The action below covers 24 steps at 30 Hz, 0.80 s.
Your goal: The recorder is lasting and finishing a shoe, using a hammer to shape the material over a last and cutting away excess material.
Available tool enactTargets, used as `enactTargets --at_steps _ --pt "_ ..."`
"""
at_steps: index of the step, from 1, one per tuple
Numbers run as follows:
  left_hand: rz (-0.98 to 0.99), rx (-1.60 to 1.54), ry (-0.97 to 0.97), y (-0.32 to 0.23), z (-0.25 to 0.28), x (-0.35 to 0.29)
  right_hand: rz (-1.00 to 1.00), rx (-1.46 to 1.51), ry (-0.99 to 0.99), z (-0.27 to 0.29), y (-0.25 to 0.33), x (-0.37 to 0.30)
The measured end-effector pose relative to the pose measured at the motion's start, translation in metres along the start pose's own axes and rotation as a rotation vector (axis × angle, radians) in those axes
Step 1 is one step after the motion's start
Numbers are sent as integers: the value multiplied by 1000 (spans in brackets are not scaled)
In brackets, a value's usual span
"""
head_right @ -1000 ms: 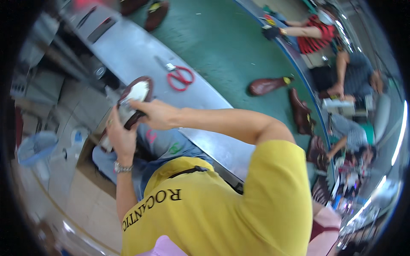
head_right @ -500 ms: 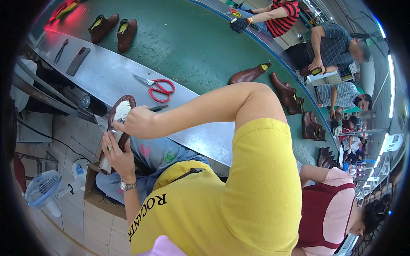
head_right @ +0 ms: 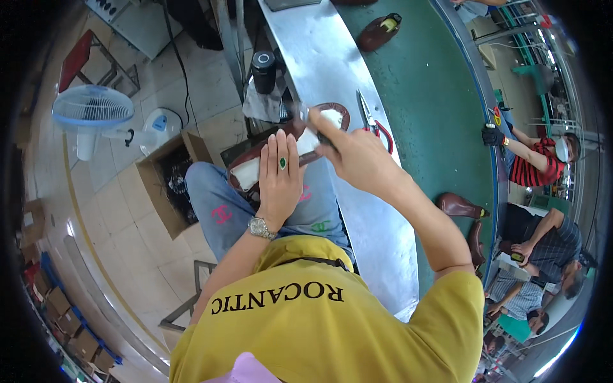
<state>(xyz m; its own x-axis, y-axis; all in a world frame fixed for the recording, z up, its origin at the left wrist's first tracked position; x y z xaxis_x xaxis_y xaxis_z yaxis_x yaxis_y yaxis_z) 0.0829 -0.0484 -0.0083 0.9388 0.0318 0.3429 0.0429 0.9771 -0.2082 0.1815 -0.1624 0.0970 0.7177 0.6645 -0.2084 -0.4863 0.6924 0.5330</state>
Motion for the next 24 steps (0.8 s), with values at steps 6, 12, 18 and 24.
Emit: enactTargets --at_steps 6,12,18,24 --pt "-44 17 -17 -7 1 1 -227 17 44 -34 -36 -8" --pt "-48 63 -40 -7 -6 -2 -208 373 -276 -14 -3 0" --pt "-67 111 -42 -4 -2 -6 -112 37 -47 -9 1 -1" --pt "-117 85 -110 -4 -1 -7 -65 -271 -43 -49 -8 -18"
Point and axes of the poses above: each hand's wrist, its own x-axis towards the middle knuckle, its own z-axis out of the back of the hand, y = z × x, the point moved 3 cm from there along x, towards the middle knuckle, and after that the axes turned 2 degrees about x, right-handed, at the moved point
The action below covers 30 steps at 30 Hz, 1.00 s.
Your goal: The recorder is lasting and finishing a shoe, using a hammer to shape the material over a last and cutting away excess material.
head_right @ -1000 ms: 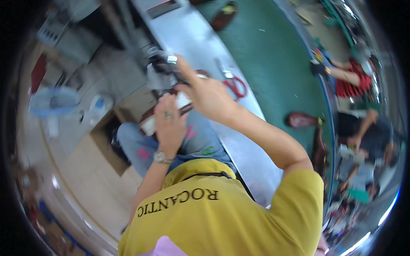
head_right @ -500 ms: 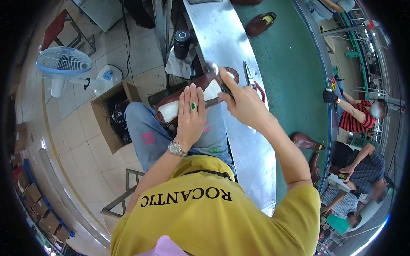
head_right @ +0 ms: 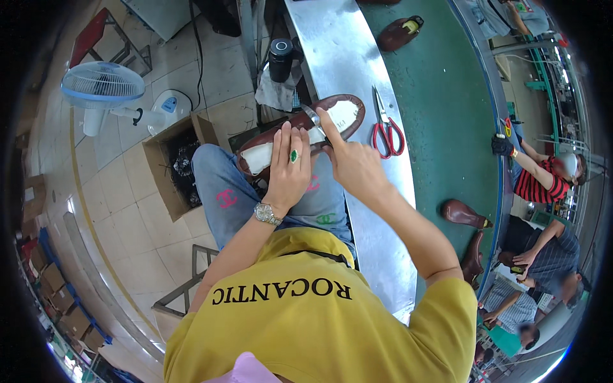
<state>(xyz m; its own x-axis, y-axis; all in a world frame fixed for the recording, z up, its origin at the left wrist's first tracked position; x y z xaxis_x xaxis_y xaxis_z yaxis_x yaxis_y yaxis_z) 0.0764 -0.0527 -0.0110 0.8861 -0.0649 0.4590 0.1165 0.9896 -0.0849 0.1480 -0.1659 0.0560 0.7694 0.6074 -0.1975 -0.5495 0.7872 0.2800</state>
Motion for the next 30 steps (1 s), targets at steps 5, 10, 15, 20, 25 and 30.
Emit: enactTargets --at_steps 5,10,15,20,25,30 --pt "51 -103 -72 2 -9 -2 74 47 -149 27 27 3" --pt "278 -456 93 19 28 16 -46 -60 84 2 16 -2" --pt "145 -90 176 31 26 -4 93 20 -135 31 34 7" --pt "48 30 103 22 21 -11 -9 -68 -18 -21 31 -7" --pt "22 40 53 27 16 -18 62 33 -56 25 52 5" --pt "249 -454 20 42 25 -18 22 28 8 -17 43 -6"
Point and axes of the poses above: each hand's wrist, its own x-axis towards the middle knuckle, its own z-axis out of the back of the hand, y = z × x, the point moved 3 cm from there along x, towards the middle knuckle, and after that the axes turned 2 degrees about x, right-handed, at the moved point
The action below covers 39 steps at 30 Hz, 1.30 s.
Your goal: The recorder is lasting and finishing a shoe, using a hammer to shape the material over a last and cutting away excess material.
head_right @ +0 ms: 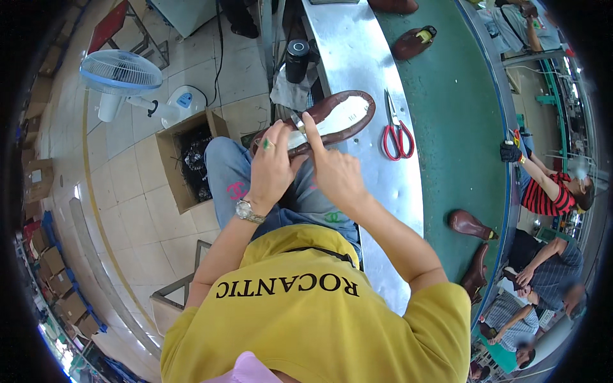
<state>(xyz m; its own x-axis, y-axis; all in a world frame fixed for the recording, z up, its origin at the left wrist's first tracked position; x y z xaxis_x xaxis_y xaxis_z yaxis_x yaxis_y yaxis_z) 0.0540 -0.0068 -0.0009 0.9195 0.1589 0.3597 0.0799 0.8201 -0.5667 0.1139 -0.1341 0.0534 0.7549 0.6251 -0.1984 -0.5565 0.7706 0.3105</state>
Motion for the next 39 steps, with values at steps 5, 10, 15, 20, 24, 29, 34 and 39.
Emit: enactTargets --at_steps 5,10,15,20,24,29,34,39 --pt "137 -2 24 17 30 -3 83 114 -180 24 20 6" --pt "237 -180 52 15 35 1 46 7 6 -7 14 10" --pt "204 -185 48 24 36 -7 112 131 -118 11 27 8" --pt "139 -278 187 35 44 10 144 17 -34 2 10 8" --pt "169 -397 131 42 57 -2 167 28 -225 32 -15 -2" --pt "803 -1071 226 30 11 -69 28 82 -157 16 -60 -30" --pt "1037 -1559 177 5 -21 -75 -188 670 39 -3 -44 -64" --pt "966 -1461 256 0 16 -75 -226 270 -126 -43 -81 -72"
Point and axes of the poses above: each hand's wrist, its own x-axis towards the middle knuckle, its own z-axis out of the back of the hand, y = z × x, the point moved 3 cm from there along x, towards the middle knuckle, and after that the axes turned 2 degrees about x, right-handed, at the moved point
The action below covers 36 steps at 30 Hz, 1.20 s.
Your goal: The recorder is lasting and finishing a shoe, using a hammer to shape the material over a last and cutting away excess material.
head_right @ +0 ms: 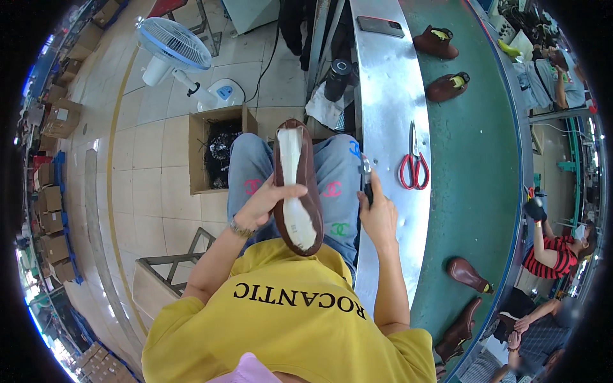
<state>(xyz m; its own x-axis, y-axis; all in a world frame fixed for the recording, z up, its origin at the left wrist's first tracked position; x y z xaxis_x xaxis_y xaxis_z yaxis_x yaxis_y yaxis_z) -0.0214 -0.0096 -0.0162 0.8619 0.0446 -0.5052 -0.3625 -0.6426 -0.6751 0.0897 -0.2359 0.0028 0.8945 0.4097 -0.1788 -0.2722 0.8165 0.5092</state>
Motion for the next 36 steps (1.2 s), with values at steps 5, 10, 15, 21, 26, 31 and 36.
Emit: enactTargets --at_steps 5,10,15,21,26,31,36 --pt "-396 496 21 -27 21 -26 -82 -139 -91 -14 -55 3" --pt "-672 691 -3 -54 48 -33 -165 -163 -92 -24 -86 2" --pt "-653 656 -41 -42 74 -32 -21 -193 -153 -34 -88 0" --pt "-613 578 -19 -38 70 -29 217 151 -172 -30 -27 18" --pt "-813 866 -22 -43 48 -40 451 258 -60 -34 56 30" --pt "-1026 1169 -89 -47 40 -49 598 288 -76 -27 100 45" --pt "-1124 1158 20 -60 29 -51 624 317 -7 -27 106 43"
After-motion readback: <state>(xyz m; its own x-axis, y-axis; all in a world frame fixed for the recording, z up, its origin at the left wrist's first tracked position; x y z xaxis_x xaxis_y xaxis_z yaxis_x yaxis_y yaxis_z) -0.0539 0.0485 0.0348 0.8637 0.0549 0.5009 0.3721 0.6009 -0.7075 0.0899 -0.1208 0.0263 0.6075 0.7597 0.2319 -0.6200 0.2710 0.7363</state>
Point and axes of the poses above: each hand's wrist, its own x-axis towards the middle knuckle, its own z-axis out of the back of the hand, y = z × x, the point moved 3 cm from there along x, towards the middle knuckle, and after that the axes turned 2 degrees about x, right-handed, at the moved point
